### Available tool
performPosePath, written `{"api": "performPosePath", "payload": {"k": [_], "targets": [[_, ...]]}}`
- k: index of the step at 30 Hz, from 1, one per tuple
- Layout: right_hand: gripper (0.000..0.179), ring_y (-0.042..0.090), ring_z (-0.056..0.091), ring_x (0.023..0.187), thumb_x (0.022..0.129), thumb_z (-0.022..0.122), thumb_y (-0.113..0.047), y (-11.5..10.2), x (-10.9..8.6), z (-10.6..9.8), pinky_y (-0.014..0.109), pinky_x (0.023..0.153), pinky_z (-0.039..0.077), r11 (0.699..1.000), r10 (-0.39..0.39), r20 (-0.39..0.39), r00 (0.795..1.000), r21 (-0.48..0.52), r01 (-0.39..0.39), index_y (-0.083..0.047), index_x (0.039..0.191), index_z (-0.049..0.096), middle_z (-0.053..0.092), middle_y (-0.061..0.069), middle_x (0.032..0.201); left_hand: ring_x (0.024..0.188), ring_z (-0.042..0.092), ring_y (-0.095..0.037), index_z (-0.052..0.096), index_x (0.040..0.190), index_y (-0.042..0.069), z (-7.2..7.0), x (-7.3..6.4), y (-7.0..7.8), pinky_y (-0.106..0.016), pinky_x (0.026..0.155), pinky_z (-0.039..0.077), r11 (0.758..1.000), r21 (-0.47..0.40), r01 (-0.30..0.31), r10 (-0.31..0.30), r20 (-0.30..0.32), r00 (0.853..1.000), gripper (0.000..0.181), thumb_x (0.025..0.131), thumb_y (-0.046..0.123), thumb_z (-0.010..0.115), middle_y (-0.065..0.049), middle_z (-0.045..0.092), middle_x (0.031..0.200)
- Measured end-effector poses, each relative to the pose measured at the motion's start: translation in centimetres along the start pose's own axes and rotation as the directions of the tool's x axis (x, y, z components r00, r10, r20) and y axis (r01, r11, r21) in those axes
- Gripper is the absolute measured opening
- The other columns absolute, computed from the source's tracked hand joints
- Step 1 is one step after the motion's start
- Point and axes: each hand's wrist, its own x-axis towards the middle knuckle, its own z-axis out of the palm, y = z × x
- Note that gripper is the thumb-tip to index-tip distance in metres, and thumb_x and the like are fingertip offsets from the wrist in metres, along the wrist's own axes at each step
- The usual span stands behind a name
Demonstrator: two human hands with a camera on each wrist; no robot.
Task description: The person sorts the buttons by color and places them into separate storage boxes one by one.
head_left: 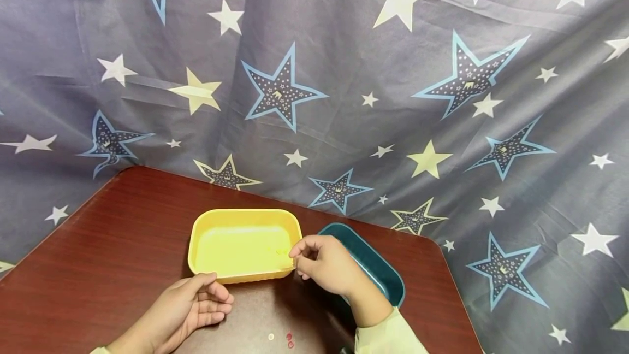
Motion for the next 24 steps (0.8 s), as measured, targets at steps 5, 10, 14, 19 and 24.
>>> {"api": "performPosePath", "payload": {"k": [5, 10, 14, 19, 24], "targets": [[0.008, 0.030, 0.074, 0.069, 0.096, 0.069, -0.010, -0.3, 1.7, -0.9, 0.048, 0.069, 0.066, 0.999, 0.045, 0.027, 0.999, -0.002, -0.045, -0.013, 0.099, 0.075, 0.072, 0.001, 0.078, 0.105, 0.073, -0.026, 0.069, 0.106, 0.004, 0.1, -0.1, 0.0, -0.042, 0.096, 0.063, 1.000, 0.010, 0.001, -0.001, -0.020, 1.000, 0.045, 0.112, 0.041, 0.045, -0.012, 0.074, 0.110], [0.011, 0.034, 0.074, 0.072, 0.096, 0.069, -0.009, -0.5, 3.4, -1.5, 0.053, 0.072, 0.065, 0.997, 0.072, 0.052, 0.996, 0.022, -0.073, -0.004, 0.103, 0.075, 0.071, 0.005, 0.081, 0.107, 0.073, -0.028, 0.069, 0.106, 0.003, 0.3, -0.1, 0.1, -0.042, 0.096, 0.062, 1.000, 0.014, 0.009, -0.008, -0.047, 0.999, 0.046, 0.111, 0.044, 0.048, -0.012, 0.073, 0.110], [0.014, 0.025, 0.072, 0.070, 0.095, 0.069, -0.009, -0.4, 4.6, -1.5, 0.045, 0.071, 0.066, 0.994, 0.105, 0.059, 0.993, 0.023, -0.106, -0.001, 0.105, 0.075, 0.072, 0.006, 0.083, 0.108, 0.073, -0.028, 0.069, 0.108, 0.003, 0.3, 0.0, 0.1, -0.042, 0.096, 0.062, 1.000, 0.020, 0.012, -0.011, -0.064, 0.998, 0.047, 0.110, 0.046, 0.050, -0.012, 0.073, 0.112], [0.014, 0.019, 0.069, 0.067, 0.095, 0.071, -0.011, 0.1, 5.8, -0.9, 0.034, 0.065, 0.063, 0.992, 0.127, 0.055, 0.990, -0.007, -0.127, -0.002, 0.104, 0.076, 0.072, 0.006, 0.077, 0.108, 0.073, -0.028, 0.069, 0.108, 0.003, 0.2, 0.0, 0.1, -0.041, 0.096, 0.062, 1.000, 0.020, 0.018, -0.017, -0.068, 0.998, 0.046, 0.110, 0.046, 0.050, -0.012, 0.073, 0.112], [0.010, 0.023, 0.071, 0.069, 0.095, 0.073, -0.013, 0.5, 6.4, -0.3, 0.034, 0.065, 0.063, 0.989, 0.148, 0.050, 0.988, 0.006, -0.149, -0.006, 0.100, 0.078, 0.072, 0.010, 0.076, 0.108, 0.073, -0.028, 0.069, 0.107, 0.004, 0.1, -0.2, 0.1, -0.041, 0.096, 0.062, 1.000, 0.017, 0.021, -0.020, -0.069, 0.997, 0.046, 0.109, 0.046, 0.051, -0.012, 0.073, 0.112]]}}
